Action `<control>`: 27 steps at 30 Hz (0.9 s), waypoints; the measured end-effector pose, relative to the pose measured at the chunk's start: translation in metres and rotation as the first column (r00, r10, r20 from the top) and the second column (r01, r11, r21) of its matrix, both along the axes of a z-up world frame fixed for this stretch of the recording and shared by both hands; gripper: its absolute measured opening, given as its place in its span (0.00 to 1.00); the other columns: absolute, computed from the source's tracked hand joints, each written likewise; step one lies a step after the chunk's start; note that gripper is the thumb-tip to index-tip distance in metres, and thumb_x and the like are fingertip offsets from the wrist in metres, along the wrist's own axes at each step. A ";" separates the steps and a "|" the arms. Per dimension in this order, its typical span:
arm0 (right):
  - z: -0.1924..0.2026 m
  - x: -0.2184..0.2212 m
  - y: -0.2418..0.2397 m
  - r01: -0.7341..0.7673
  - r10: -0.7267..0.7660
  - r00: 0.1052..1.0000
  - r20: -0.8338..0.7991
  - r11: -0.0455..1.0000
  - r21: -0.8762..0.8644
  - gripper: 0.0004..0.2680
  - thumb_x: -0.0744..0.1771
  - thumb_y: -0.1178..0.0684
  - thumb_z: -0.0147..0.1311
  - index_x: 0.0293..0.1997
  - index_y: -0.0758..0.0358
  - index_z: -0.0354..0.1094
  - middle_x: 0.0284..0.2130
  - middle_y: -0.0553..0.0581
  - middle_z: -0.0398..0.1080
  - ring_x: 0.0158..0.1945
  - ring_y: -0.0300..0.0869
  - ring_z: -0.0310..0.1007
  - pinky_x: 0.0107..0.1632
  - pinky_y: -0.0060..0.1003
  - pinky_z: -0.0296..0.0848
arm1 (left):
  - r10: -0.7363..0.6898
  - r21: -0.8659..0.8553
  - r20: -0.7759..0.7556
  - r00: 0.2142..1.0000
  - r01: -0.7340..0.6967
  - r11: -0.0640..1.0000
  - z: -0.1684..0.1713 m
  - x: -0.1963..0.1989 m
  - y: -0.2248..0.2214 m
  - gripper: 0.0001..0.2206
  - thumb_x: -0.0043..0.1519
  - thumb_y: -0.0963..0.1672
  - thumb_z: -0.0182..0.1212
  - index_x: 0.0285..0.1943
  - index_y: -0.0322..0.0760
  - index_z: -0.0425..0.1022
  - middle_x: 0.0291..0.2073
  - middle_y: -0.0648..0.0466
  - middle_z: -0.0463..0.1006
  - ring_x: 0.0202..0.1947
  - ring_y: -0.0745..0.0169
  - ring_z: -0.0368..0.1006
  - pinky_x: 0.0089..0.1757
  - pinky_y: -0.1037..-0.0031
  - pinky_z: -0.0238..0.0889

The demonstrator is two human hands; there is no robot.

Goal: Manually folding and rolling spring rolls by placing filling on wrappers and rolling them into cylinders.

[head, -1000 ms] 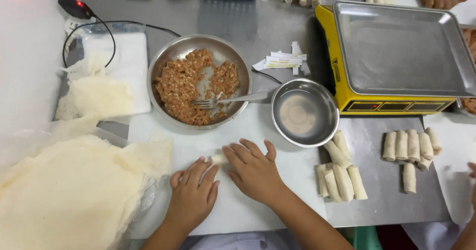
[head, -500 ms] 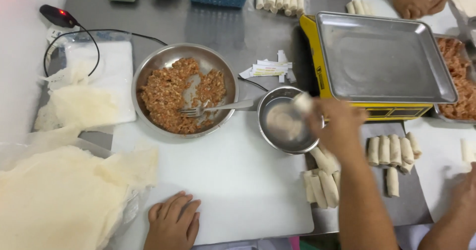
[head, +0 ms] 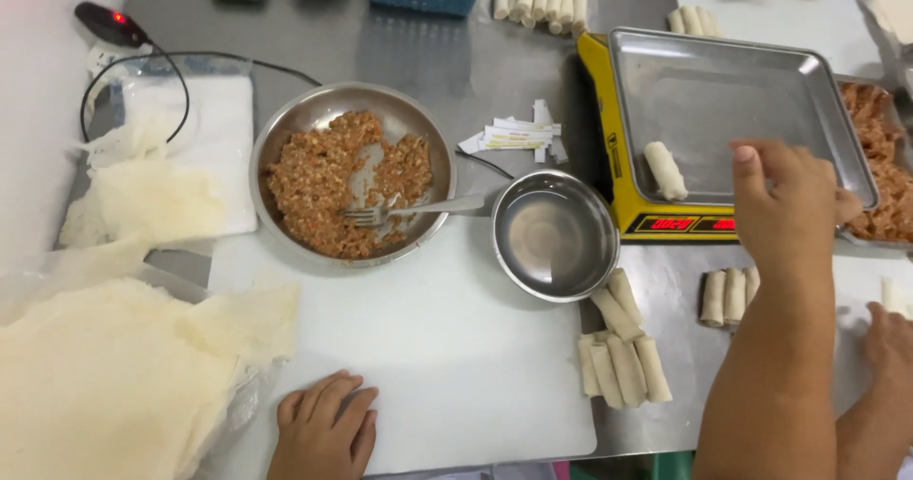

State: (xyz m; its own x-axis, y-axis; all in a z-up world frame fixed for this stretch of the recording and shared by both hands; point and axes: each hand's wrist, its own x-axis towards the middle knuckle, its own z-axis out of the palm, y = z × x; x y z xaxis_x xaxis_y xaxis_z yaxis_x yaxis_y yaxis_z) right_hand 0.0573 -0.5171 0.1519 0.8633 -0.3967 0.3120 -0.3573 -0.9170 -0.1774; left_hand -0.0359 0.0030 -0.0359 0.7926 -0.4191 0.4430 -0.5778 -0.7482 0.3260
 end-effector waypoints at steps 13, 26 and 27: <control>-0.001 0.054 0.048 0.265 -0.248 0.830 -0.500 0.964 -0.039 0.23 0.69 0.31 0.36 0.66 0.46 0.67 0.63 0.62 0.67 0.66 0.56 0.62 0.61 0.60 0.44 | -0.016 -0.005 -0.016 1.000 0.016 1.000 0.004 0.001 0.000 0.06 0.58 0.47 0.62 0.42 0.53 0.80 0.49 0.60 0.79 0.54 0.60 0.75 0.49 0.62 0.55; -0.075 -0.150 0.070 0.136 -0.139 0.990 0.006 0.978 0.155 0.07 0.70 0.50 0.55 0.46 0.63 0.71 0.35 0.57 0.70 0.42 0.51 0.68 0.47 0.48 0.64 | 0.320 0.171 0.411 0.854 -0.417 0.893 0.077 0.022 0.058 0.06 0.65 0.49 0.63 0.46 0.55 0.85 0.47 0.57 0.86 0.48 0.58 0.83 0.56 0.63 0.58; -0.093 -0.173 0.070 0.151 -0.154 0.988 0.005 0.979 0.137 0.08 0.70 0.50 0.57 0.50 0.62 0.73 0.33 0.56 0.70 0.40 0.50 0.69 0.47 0.46 0.66 | 0.364 0.304 0.482 0.797 -0.542 0.784 0.075 0.024 0.067 0.10 0.66 0.53 0.61 0.50 0.61 0.86 0.52 0.59 0.86 0.51 0.61 0.83 0.59 0.66 0.56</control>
